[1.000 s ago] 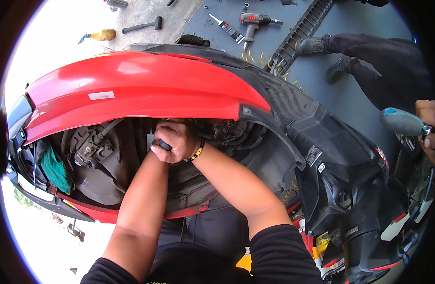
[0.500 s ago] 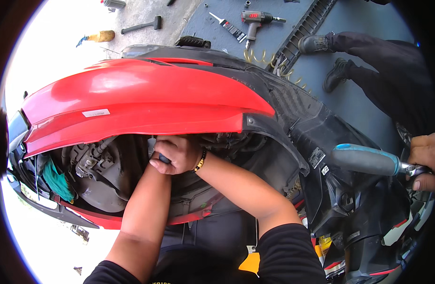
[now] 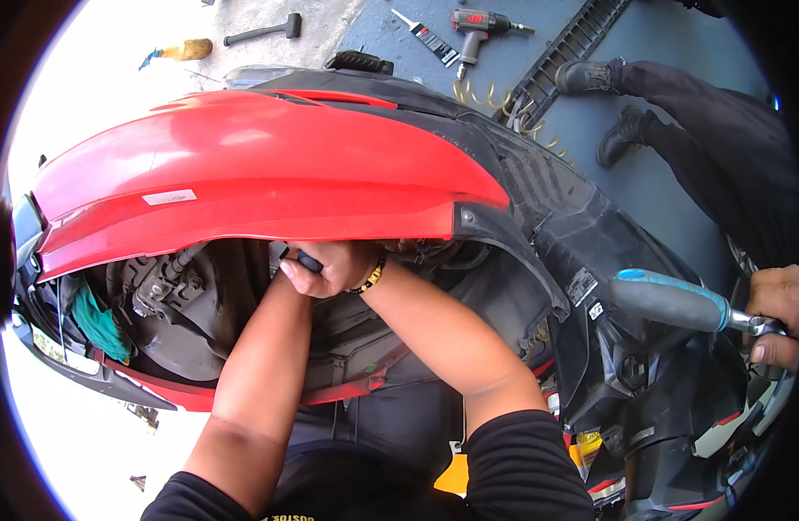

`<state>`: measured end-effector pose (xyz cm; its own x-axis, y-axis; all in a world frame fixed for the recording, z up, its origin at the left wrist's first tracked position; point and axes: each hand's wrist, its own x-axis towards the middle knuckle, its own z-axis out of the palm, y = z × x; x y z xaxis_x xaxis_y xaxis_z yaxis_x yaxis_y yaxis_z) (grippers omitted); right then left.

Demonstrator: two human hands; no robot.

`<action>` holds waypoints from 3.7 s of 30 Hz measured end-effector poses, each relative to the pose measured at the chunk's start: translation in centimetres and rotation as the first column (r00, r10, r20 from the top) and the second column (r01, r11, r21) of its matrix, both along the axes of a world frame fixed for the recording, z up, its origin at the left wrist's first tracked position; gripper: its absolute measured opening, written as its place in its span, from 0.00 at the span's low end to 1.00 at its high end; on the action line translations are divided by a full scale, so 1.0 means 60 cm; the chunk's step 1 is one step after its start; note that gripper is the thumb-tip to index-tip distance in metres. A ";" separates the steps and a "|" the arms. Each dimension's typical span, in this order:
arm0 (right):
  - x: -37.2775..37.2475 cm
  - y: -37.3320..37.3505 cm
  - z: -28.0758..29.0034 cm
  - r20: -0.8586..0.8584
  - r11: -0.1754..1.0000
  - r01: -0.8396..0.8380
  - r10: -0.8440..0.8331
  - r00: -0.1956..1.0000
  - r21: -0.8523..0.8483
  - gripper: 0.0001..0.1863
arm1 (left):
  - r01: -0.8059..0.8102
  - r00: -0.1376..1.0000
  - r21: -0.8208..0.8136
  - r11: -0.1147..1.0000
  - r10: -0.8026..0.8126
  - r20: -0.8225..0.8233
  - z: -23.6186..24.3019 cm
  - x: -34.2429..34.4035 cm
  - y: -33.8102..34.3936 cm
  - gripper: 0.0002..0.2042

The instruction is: The person works on the exposed engine area of a motorcycle, using a screwdriver and a wrench to loosen and tighten components while others work nearby in a service bay.

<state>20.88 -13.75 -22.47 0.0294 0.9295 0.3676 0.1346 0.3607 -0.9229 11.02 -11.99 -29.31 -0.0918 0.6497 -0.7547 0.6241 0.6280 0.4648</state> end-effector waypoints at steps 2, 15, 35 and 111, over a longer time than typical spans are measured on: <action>0.009 0.000 -0.006 -0.166 0.961 -0.192 0.160 0.973 -0.198 0.10 | 0.001 1.000 0.008 1.000 -0.001 -0.004 -0.002 -0.001 0.003 0.28; 0.033 -0.107 0.162 -0.289 0.971 0.212 -0.237 0.927 -0.114 0.19 | 0.246 0.960 0.166 0.955 -0.217 -0.175 0.146 0.060 -0.050 0.28; 0.265 -0.064 0.324 -0.313 0.672 0.589 -0.736 0.600 -0.450 0.25 | 0.777 0.627 0.499 0.383 -0.548 -0.554 0.554 -0.305 0.054 0.21; 0.177 -0.117 0.391 -0.765 0.738 0.432 -0.626 0.151 -0.519 0.25 | 0.520 0.513 0.690 0.504 -0.830 0.219 0.569 0.211 0.045 0.24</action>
<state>31.47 -20.75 0.96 0.7325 0.5750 -0.3644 -0.6447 0.4139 -0.6427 23.71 -9.30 4.82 0.8062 0.5844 -0.0921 0.3288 -0.3133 0.8909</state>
